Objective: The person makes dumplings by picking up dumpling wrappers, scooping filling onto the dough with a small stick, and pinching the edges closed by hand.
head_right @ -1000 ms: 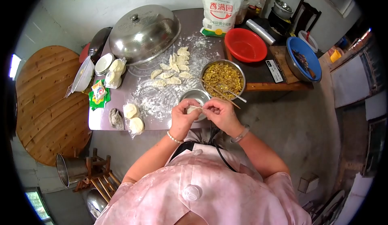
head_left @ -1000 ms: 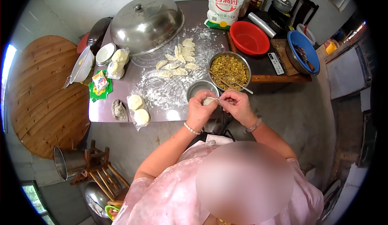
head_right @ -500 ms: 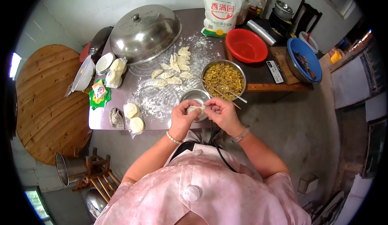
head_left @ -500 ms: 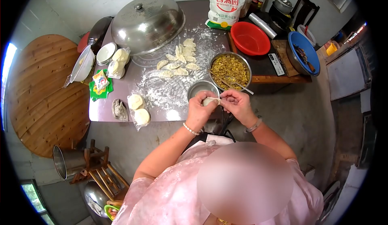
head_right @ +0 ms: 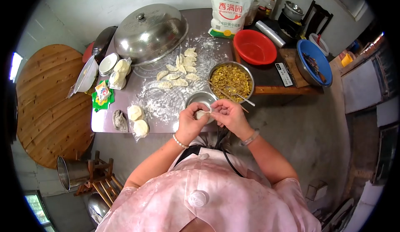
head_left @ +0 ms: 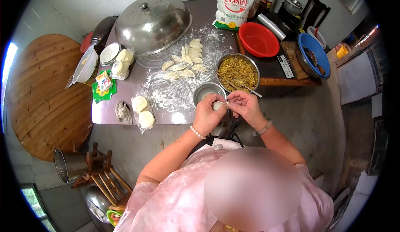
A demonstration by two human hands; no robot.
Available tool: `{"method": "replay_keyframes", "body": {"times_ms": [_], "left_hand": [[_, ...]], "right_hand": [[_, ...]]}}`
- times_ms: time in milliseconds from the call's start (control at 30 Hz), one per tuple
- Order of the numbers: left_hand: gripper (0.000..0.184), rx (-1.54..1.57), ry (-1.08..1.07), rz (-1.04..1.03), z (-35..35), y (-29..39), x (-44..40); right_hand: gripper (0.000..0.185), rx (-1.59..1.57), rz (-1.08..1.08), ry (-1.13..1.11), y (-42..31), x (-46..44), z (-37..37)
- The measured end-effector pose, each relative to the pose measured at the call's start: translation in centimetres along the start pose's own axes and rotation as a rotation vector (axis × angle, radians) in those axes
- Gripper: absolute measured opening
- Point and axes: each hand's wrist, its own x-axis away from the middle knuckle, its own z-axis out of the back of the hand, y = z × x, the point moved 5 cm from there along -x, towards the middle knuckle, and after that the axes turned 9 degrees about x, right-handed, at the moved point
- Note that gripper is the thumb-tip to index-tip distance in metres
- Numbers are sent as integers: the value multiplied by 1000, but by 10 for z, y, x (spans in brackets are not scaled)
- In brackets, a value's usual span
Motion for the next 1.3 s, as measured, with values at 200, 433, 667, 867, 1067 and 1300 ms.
{"method": "replay_keyframes", "body": {"times_ms": [200,433,667,867,1067,1300], "left_hand": [[32,71,-57,1,-3,5,-3],[21,296,-111,237,-3,-2,-3],[13,243,-123,225,0,-8,-5],[8,317,-50,220,-1,-2,-6],[9,80,-54,89,0,-8,-5],[14,68,-70,-10,-3,-4,-4]], "right_hand": [[7,63,-2,-72,5,-1,3],[8,50,69,60,11,1,13],[13,34,165,82,-6,2,9],[6,285,269,74,-13,-2,9],[6,371,350,115,-17,1,1],[9,398,310,203,-20,2,-1]]}}
